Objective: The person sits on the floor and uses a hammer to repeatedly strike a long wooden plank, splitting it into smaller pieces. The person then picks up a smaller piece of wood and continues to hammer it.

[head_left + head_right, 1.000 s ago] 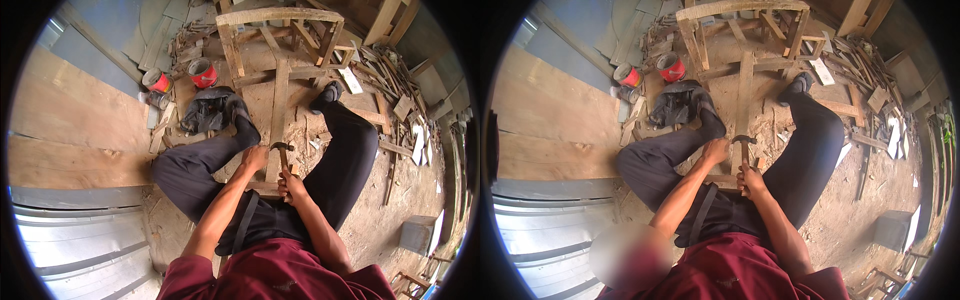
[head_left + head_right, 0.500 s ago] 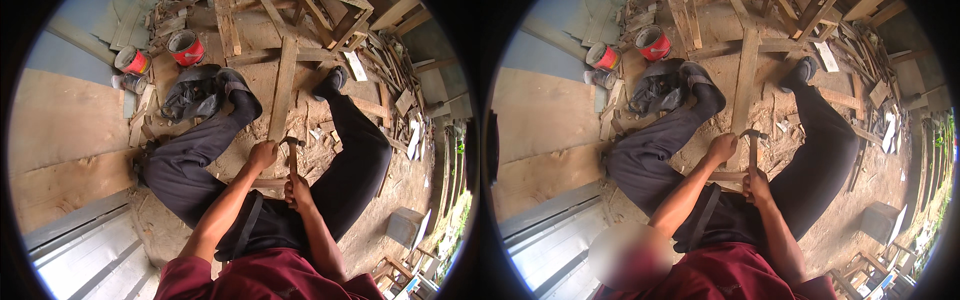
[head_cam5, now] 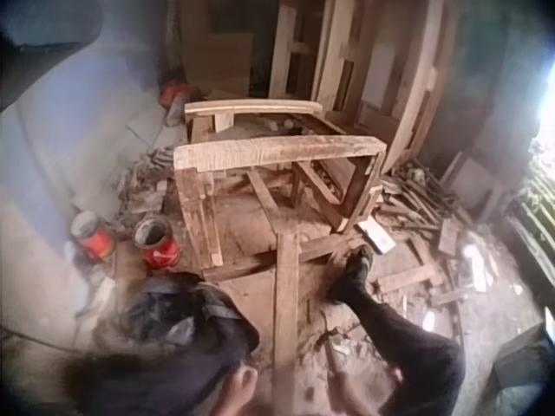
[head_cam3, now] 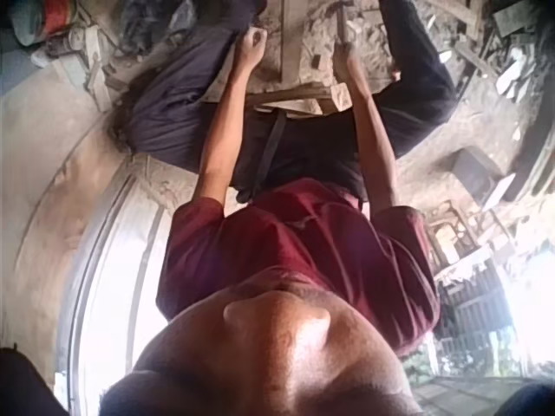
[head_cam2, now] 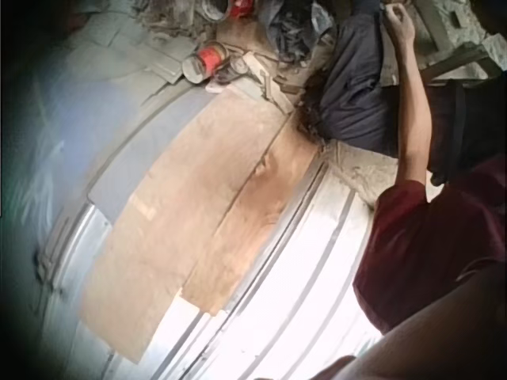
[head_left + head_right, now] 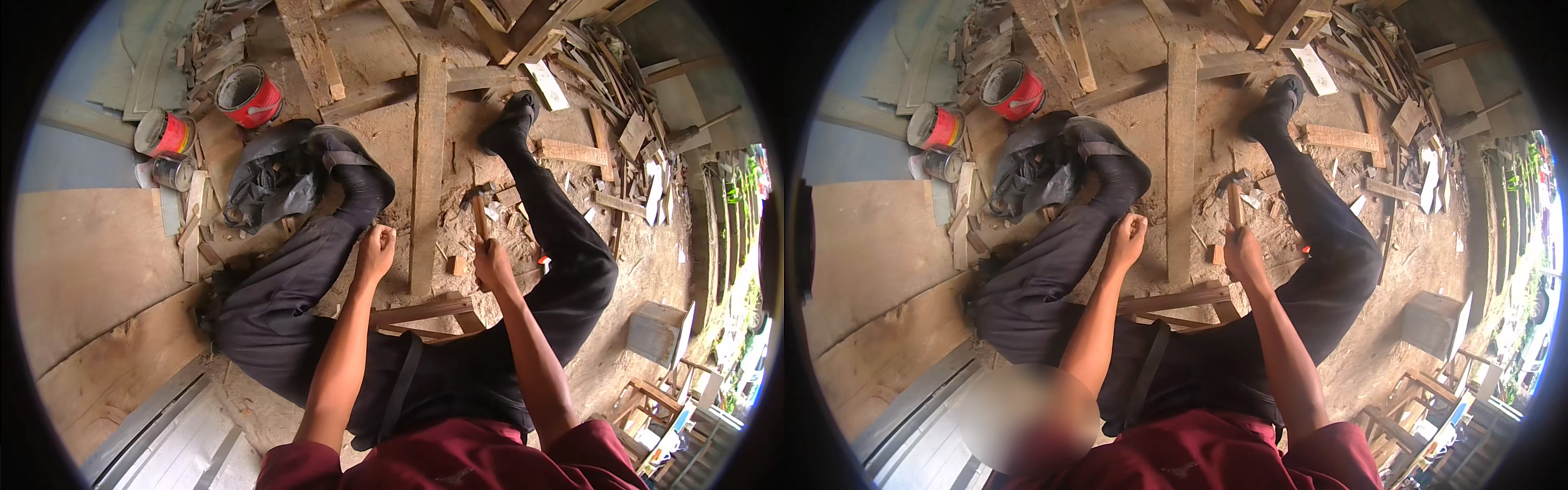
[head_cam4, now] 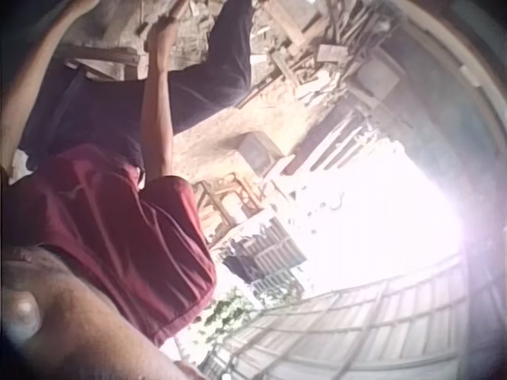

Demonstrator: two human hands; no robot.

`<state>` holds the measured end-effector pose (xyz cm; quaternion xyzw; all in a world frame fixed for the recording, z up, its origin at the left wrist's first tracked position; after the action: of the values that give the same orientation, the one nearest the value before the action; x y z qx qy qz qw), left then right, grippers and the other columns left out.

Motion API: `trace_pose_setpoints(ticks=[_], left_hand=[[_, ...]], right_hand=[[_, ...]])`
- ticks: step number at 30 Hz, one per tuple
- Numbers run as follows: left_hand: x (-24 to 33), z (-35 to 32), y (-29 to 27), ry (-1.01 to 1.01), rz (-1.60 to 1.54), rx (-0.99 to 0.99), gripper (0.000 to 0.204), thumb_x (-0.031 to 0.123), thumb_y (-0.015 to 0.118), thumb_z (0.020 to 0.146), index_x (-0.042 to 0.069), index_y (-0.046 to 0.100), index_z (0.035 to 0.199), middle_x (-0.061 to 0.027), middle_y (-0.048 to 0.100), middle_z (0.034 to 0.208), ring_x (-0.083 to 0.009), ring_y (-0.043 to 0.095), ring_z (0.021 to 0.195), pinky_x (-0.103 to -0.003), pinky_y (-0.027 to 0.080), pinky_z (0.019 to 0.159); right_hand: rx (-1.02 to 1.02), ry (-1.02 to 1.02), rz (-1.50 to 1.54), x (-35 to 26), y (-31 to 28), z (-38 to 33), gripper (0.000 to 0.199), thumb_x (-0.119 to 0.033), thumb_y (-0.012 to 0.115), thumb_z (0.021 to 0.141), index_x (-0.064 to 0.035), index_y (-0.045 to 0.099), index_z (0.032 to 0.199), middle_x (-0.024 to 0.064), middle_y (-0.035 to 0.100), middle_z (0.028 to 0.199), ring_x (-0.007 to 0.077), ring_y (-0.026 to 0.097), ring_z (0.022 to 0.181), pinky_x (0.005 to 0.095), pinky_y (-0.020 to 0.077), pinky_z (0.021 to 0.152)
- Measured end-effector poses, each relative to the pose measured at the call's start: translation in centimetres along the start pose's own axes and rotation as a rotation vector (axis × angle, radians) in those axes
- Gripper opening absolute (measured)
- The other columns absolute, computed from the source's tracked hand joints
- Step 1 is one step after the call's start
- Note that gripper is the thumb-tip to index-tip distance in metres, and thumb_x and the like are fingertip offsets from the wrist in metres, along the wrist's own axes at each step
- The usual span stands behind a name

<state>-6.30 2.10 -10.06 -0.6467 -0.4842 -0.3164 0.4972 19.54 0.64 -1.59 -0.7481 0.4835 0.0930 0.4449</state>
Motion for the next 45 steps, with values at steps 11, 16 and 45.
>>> trace_pose_setpoints(ticks=[11,16,45], left_hand=[[-0.2,0.2,0.3,0.105,0.072,0.071,0.02,0.02,0.058,0.096,0.001,0.061,0.098,-0.0146,0.065,0.087,-0.0256,0.063,0.077,-0.037,0.049,0.07],[0.8,0.5,1.7,0.064,0.035,0.03,0.02,0.02,0.057,0.096,0.001,0.061,0.098,-0.0133,0.065,0.087,-0.0236,0.062,0.076,-0.036,0.048,0.069],[-0.1,0.2,1.4,-0.053,0.036,0.002,0.021,0.023,0.058,0.097,0.002,0.062,0.101,-0.0101,0.067,0.091,-0.0194,0.063,0.079,-0.032,0.049,0.063]], right_hand=[[-0.107,-0.021,-0.047,-6.3,4.1,9.3,0.035,-0.026,0.043,0.099,0.0078,0.047,0.105,0.0398,0.061,0.087,0.0562,0.059,0.088,0.0578,0.0492,0.075],[0.139,-0.355,-0.181,-0.5,5.4,13.5,0.035,-0.029,0.044,0.101,0.0057,0.046,0.097,0.0346,0.062,0.074,0.0505,0.062,0.062,0.0536,0.0517,0.053],[0.077,-0.316,-0.04,-1.7,7.0,12.0,0.028,-0.02,0.041,0.101,0.0073,0.043,0.098,0.0348,0.061,0.072,0.0512,0.063,0.065,0.0532,0.0502,0.051]])
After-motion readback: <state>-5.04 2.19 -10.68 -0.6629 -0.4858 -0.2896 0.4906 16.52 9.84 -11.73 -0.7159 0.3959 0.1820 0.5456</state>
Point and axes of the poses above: each hand's wrist, its own z-axis towards the middle knuckle, its own y-axis out of the palm, x = y × z, the point moved 5 cm from there along z, towards the middle knuckle
